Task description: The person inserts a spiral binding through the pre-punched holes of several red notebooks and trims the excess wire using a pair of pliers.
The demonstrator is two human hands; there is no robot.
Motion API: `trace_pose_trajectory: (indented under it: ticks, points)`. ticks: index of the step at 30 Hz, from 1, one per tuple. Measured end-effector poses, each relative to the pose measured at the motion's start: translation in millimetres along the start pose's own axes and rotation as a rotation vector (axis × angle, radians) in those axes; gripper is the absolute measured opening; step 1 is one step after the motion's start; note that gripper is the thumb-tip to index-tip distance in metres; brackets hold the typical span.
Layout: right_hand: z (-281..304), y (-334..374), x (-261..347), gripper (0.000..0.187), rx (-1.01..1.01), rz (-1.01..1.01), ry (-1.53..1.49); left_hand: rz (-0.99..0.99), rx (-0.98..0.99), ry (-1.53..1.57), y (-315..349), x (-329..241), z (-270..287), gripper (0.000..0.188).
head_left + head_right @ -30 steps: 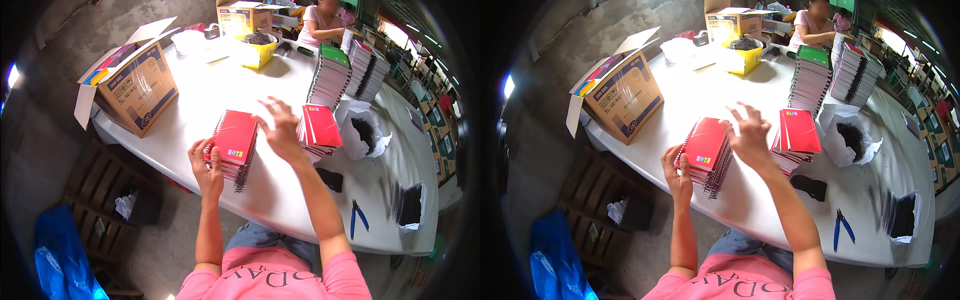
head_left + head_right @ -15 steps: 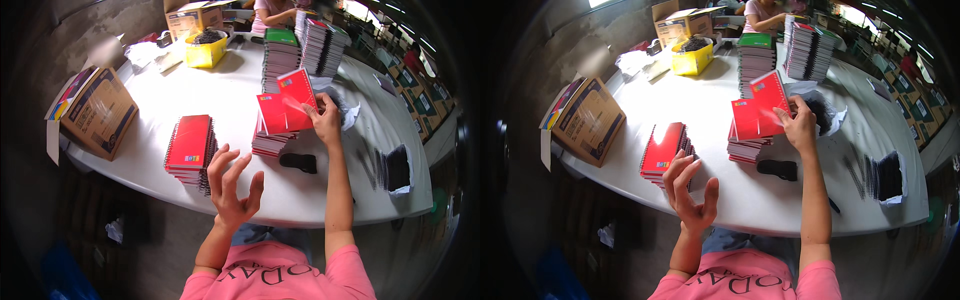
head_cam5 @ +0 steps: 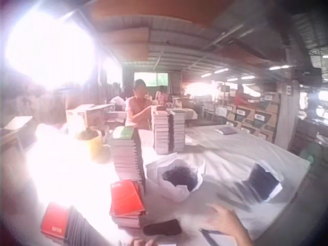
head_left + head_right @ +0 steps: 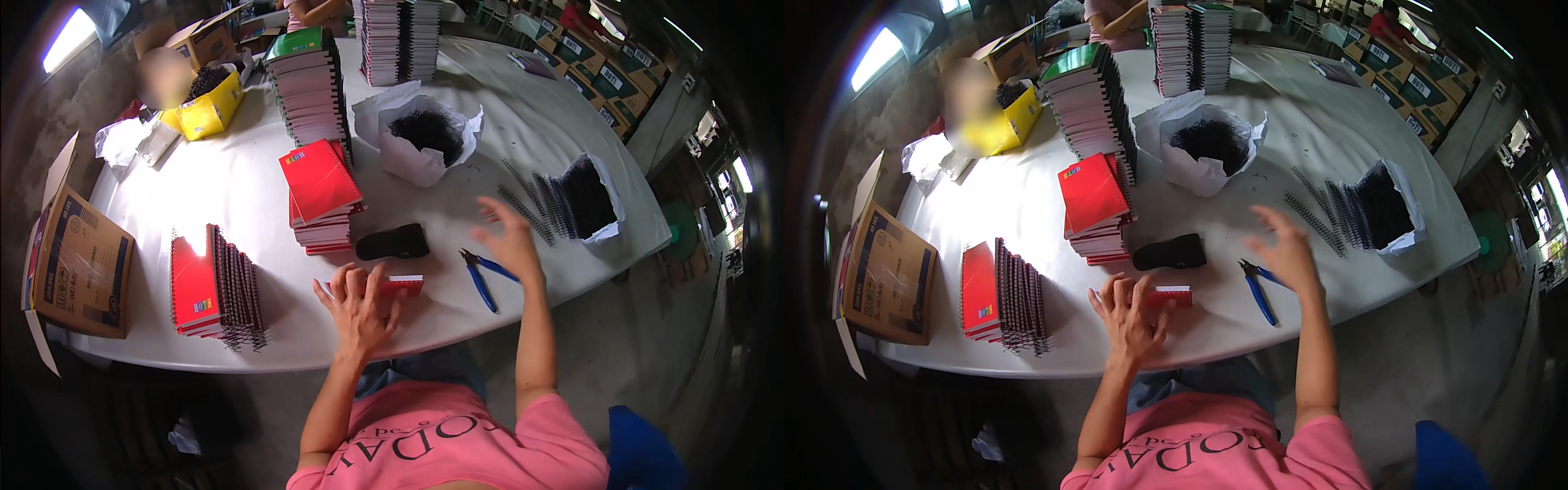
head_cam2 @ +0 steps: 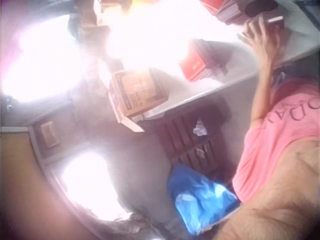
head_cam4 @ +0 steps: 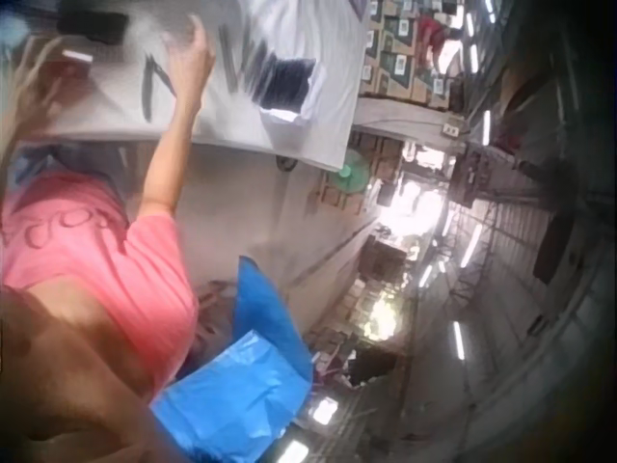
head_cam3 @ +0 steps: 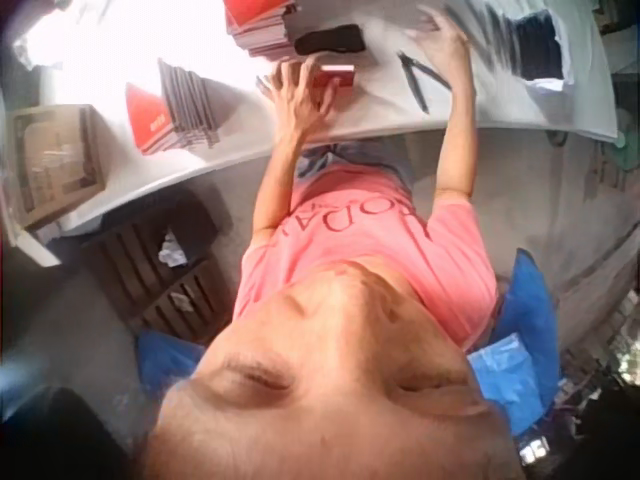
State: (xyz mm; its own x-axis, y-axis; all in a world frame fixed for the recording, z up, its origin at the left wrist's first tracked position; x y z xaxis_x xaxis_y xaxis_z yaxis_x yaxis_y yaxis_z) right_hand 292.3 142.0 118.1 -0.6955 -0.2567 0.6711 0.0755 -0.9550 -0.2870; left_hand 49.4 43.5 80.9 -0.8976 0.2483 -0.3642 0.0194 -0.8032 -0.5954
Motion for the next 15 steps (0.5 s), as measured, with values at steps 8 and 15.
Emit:
trace_pose_trajectory:
  ticks: [8, 15]
  points:
    - [24.8, -26.6, -144.2, 0.027, -0.207, 0.016, 0.534, 0.100, -0.144, 0.053, -5.6, -12.5, -0.2, 0.051]
    - [-12.2, 16.5, 15.0, 0.025, 0.171, -0.033, -0.161, 0.063, -0.172, -0.016, -6.6, -0.5, 7.4, 0.048]
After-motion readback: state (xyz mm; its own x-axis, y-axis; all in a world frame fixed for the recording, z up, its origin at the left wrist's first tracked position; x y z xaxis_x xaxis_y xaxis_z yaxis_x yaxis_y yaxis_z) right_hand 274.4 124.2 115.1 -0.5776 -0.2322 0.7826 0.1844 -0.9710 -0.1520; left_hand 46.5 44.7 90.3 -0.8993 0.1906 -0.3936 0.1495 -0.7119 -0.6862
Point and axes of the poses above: each hand's wrist, its own y-axis away from the middle knuckle, its own z-axis out of the back of the hand, x = y × z, the point moved 7 cm from there along -y, towards the middle knuckle, and after that the axes turned 4 degrees about -x, right-handed, at the moved point
